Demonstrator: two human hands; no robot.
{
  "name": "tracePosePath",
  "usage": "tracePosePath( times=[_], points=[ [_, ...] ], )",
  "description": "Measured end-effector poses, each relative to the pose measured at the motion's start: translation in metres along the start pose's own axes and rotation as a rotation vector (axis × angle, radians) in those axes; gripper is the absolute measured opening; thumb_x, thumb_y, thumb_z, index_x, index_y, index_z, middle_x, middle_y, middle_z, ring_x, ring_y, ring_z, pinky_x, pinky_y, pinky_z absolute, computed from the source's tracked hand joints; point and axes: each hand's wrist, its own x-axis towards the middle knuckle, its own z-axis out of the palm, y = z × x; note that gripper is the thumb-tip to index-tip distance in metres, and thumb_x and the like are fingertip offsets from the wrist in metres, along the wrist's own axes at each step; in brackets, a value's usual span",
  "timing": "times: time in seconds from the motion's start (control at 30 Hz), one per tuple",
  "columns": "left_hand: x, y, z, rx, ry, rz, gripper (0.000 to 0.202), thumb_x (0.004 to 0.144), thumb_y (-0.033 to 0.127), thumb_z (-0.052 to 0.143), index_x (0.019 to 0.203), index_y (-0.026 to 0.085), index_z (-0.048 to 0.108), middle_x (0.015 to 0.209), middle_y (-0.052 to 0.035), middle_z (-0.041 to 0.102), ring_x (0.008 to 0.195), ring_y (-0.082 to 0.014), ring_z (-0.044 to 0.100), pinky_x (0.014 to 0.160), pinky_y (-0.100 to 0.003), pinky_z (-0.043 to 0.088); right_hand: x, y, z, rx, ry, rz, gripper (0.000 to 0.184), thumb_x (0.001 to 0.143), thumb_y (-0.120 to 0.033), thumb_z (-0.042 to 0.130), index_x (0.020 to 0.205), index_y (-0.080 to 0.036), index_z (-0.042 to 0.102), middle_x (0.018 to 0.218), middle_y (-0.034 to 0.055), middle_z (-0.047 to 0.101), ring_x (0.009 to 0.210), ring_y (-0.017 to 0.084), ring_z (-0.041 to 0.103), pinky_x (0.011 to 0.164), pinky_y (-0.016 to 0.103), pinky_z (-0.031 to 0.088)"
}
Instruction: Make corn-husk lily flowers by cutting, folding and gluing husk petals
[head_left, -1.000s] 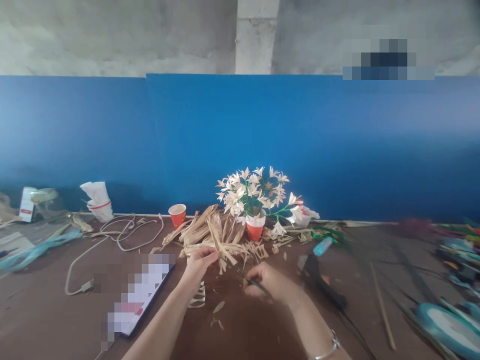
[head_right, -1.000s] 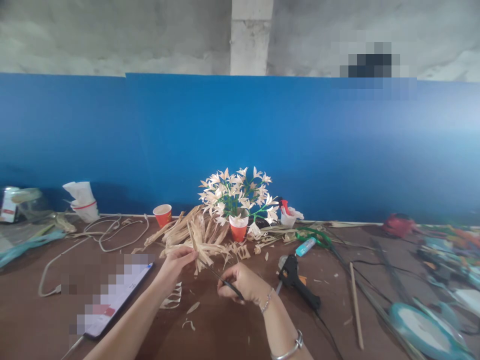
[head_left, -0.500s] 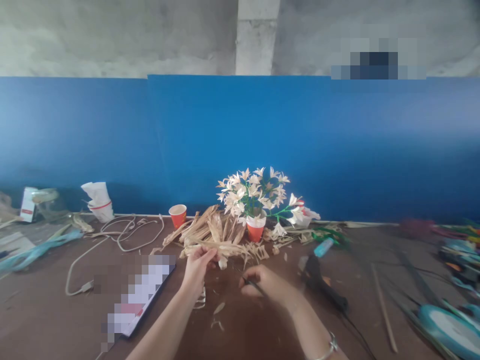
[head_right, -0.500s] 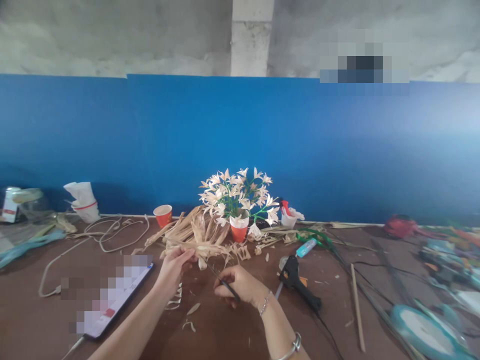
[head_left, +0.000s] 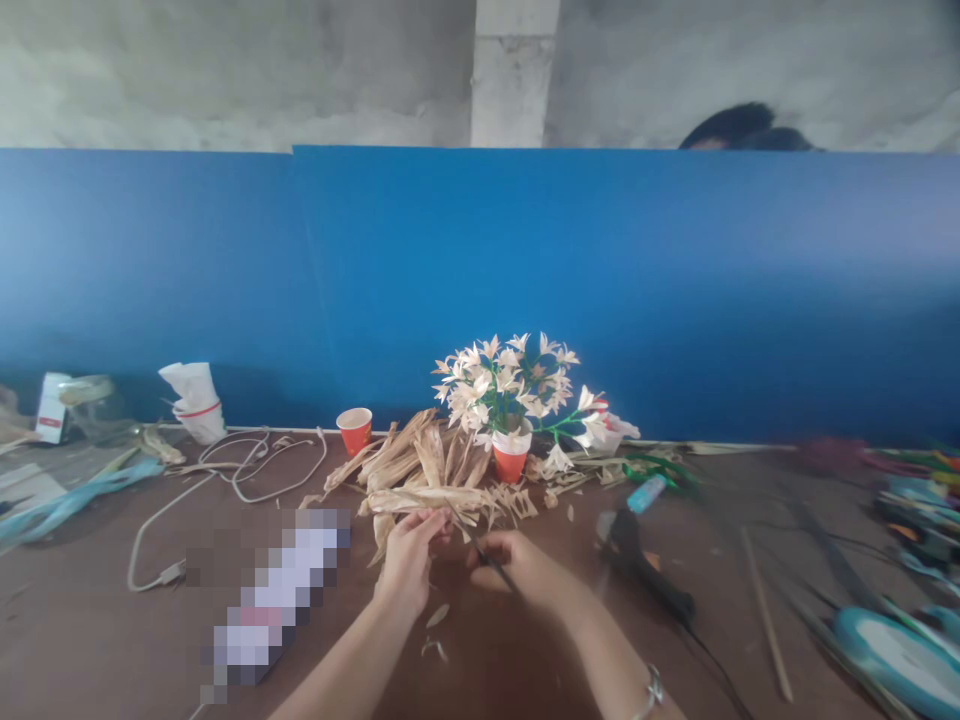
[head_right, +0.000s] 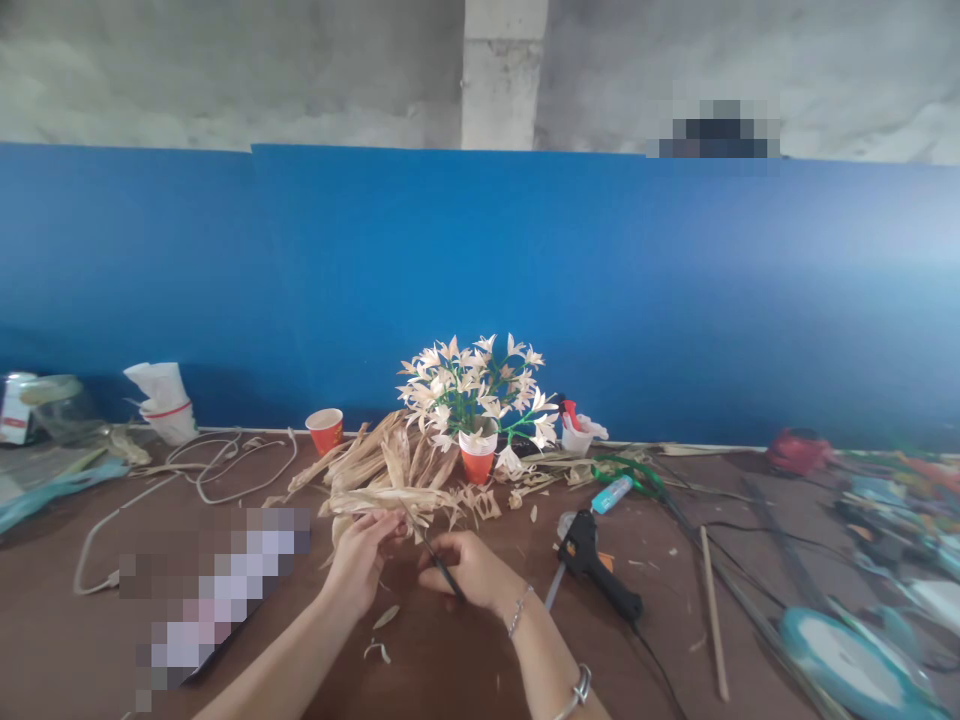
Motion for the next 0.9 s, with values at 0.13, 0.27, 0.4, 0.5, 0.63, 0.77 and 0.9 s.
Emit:
tracePosePath(
  times=[0.13,0.27,0.4,0.5,0.63,0.77,0.9],
  points=[
    [-0.0045,0.0004,0.0029,-0.003,0.009,-0.018,0.021,0.048,0.021,0.078,0.055,0.013,0.060,0.054,0.0007,0.060,0.052,-0.0103,0.057,0.048,-0.019,0.042,0.0040,0.0062,0.0018,0.015,0.003,-0.011,0.032,0.060,-0.040,0.072,0.076,-0.015,0.060,0.060,-0.0035,0.054,0.053,0.008,0.048,0.049,0.019,0.036],
    [-0.0083,0.0004,0.0061,-0.012,0.010,-0.033,0.026,0.048,0.023,0.079,0.053,0.014,0.056,0.052,0.0006,0.061,0.051,-0.0098,0.057,0.050,-0.019,0.044,0.0049,0.0073,0.0035,0.069,0.008,-0.046,0.034,0.059,-0.043,0.073,0.073,-0.015,0.059,0.062,-0.0035,0.054,0.053,0.008,0.047,0.050,0.019,0.037],
    [-0.0094,-0.0035,0.0068,-0.050,-0.012,-0.049,0.030,0.047,0.023,0.080,0.051,0.015,0.051,0.050,0.0010,0.061,0.047,-0.0098,0.056,0.049,-0.020,0.044,0.0052,0.0045,0.0071,0.119,0.011,-0.064,0.036,0.057,-0.043,0.074,0.074,-0.015,0.060,0.062,-0.0036,0.054,0.054,0.009,0.047,0.051,0.021,0.038],
    [-0.0089,-0.0060,0.0062,-0.100,-0.040,-0.092,0.030,0.046,0.022,0.081,0.052,0.015,0.052,0.050,0.0021,0.061,0.046,-0.0083,0.055,0.049,-0.019,0.045,0.0062,0.0048,0.0088,0.130,0.030,-0.079,0.035,0.058,-0.042,0.074,0.076,-0.015,0.061,0.062,-0.0035,0.056,0.055,0.010,0.049,0.052,0.021,0.039],
    [-0.0075,-0.0059,0.0060,-0.159,-0.021,-0.105,0.028,0.045,0.016,0.081,0.051,0.014,0.054,0.050,0.0028,0.060,0.046,-0.0070,0.055,0.047,-0.016,0.046,0.0077,0.0078,0.0095,0.090,0.070,-0.110,0.031,0.061,-0.041,0.072,0.073,-0.014,0.060,0.061,-0.0032,0.055,0.056,0.010,0.047,0.052,0.020,0.037],
    [-0.0061,-0.0052,0.0057,-0.190,-0.014,-0.105,0.026,0.047,0.012,0.081,0.051,0.013,0.055,0.052,0.0016,0.061,0.051,-0.0086,0.059,0.050,-0.015,0.049,0.0080,0.0078,0.0099,0.074,0.079,-0.133,0.028,0.063,-0.038,0.070,0.069,-0.014,0.057,0.058,-0.0043,0.050,0.051,0.007,0.040,0.048,0.019,0.031],
    [-0.0047,-0.0049,0.0053,-0.200,-0.014,-0.106,0.024,0.050,0.009,0.079,0.050,0.013,0.055,0.053,0.0006,0.061,0.053,-0.0093,0.061,0.051,-0.015,0.050,0.0068,0.0045,0.0099,0.072,0.083,-0.158,0.025,0.063,-0.034,0.069,0.068,-0.014,0.055,0.057,-0.0047,0.048,0.051,0.007,0.038,0.049,0.019,0.030]
  ],
)
